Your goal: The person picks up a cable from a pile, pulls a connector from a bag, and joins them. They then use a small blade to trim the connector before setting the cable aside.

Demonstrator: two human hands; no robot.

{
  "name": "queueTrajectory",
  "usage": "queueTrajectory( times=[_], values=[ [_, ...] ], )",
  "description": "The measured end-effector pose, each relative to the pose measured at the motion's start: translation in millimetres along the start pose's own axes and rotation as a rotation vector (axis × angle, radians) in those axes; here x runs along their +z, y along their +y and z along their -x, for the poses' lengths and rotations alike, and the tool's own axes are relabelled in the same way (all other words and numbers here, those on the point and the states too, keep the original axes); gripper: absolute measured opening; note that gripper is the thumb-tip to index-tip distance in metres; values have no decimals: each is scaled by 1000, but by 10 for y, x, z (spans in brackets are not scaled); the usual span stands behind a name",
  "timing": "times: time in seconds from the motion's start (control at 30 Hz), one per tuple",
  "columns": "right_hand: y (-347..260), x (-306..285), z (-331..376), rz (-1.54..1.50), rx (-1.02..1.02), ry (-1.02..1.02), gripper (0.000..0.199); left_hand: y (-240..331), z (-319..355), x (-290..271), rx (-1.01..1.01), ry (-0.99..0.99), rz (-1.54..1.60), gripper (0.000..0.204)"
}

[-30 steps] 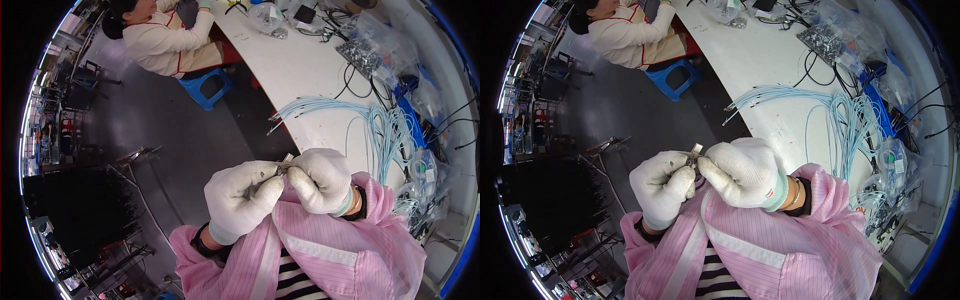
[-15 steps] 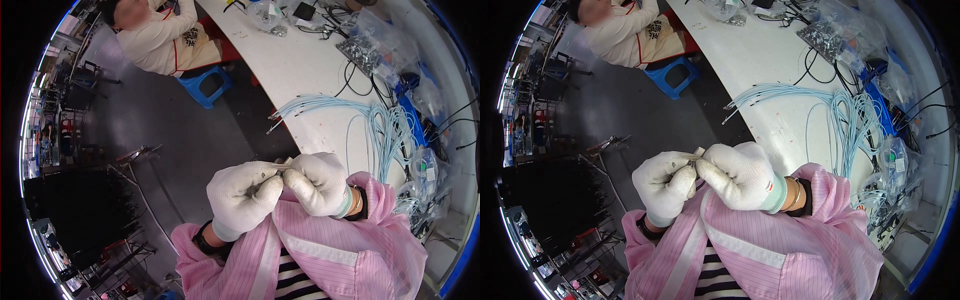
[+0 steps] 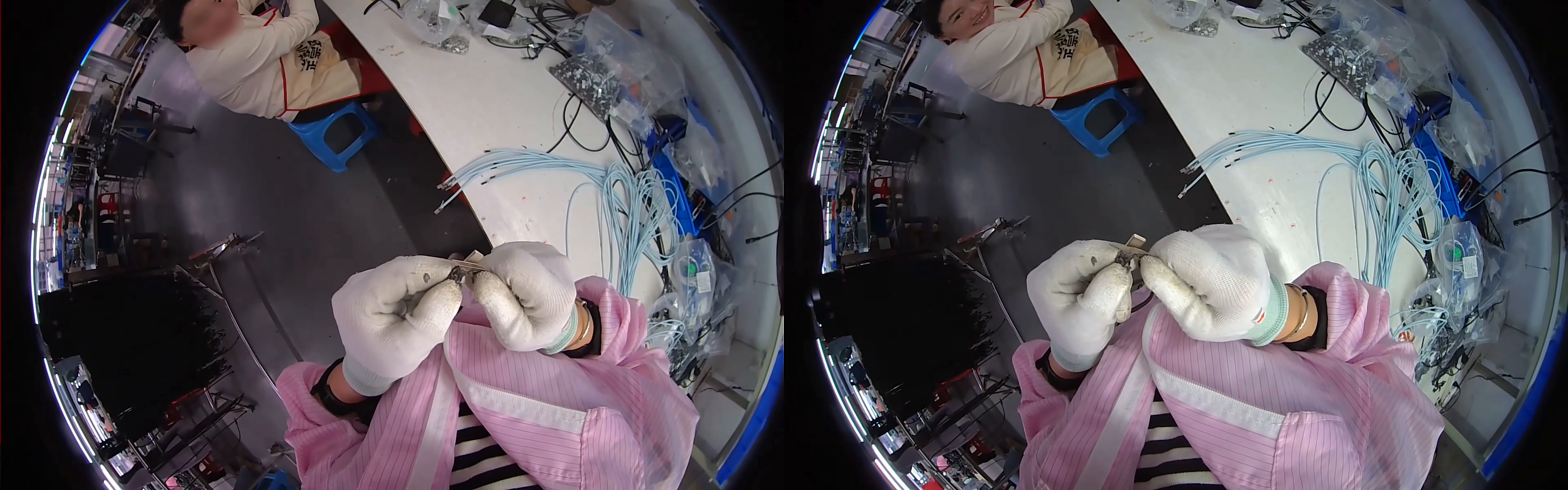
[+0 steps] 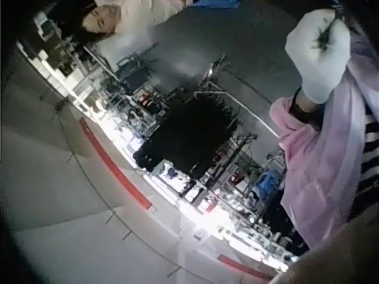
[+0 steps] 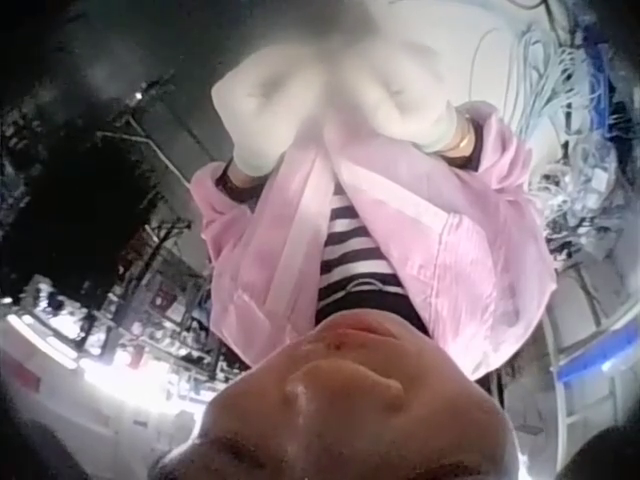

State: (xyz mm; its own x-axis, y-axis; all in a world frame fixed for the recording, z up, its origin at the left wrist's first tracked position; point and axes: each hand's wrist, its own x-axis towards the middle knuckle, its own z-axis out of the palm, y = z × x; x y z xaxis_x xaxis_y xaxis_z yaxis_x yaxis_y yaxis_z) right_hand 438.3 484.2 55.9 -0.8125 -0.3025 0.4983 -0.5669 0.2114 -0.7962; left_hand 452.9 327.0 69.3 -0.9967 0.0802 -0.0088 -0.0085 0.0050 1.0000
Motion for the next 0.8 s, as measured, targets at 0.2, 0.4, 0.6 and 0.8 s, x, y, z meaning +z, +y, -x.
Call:
queueTrajectory(
  times=[0.2,0.4,0.6,0.8],
  values=[
    [21,0,27,31,8,-22,11,2,25,2,-34,10,21,10],
    [25,21,48,-8,58,-46,13,-26,29,-3,37,11,-25,8],
    [-12,-16,41,-50,148,-76,16,-23,-2,4,66,-17,-90,8],
    [-30,-33,27,-76,223,-101,17,-27,-16,20,55,-45,-102,8]
  ],
)
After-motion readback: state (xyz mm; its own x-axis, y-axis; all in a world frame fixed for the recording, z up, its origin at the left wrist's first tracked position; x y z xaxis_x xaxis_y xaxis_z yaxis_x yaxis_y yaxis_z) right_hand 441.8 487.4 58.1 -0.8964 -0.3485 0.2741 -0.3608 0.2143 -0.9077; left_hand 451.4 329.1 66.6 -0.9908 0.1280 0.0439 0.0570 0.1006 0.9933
